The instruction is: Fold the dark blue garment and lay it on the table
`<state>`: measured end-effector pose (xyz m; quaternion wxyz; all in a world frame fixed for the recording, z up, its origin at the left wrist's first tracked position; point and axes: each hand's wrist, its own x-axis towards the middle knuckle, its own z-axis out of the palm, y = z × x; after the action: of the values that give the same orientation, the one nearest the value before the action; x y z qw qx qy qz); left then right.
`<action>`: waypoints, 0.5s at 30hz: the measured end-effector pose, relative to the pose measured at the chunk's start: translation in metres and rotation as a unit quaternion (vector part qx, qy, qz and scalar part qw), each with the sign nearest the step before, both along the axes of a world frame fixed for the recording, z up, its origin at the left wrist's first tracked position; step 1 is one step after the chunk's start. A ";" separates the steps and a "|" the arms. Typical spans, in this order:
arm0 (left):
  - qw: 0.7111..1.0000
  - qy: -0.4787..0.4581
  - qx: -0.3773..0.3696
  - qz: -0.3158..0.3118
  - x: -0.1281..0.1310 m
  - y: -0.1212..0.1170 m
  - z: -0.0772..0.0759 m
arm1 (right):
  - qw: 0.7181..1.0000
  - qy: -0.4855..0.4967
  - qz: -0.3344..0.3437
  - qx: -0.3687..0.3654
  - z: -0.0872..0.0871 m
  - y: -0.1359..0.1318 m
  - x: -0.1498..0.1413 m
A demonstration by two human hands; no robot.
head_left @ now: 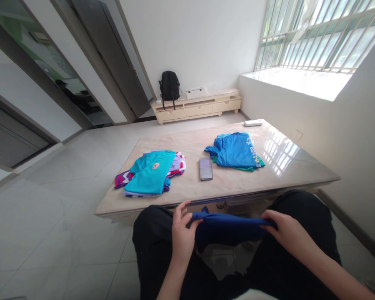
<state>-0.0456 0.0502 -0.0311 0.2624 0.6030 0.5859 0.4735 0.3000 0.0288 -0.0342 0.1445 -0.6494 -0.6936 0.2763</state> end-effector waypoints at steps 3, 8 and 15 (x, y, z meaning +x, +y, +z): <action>0.999 -0.017 -0.018 -0.046 -0.002 -0.005 0.001 | 0.999 0.031 0.001 0.031 0.015 -0.003 0.004; 0.997 -0.038 -0.008 0.070 -0.006 -0.016 -0.002 | 0.996 0.061 0.014 0.065 0.051 -0.011 0.017; 0.983 -0.066 -0.095 -0.139 -0.024 -0.022 0.055 | 0.989 0.124 -0.004 0.079 0.101 -0.023 0.040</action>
<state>-0.0700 0.0281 0.0238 0.4199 0.6185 0.5201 0.4131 0.3397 0.0055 0.0672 0.2812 -0.5996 -0.6874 0.2982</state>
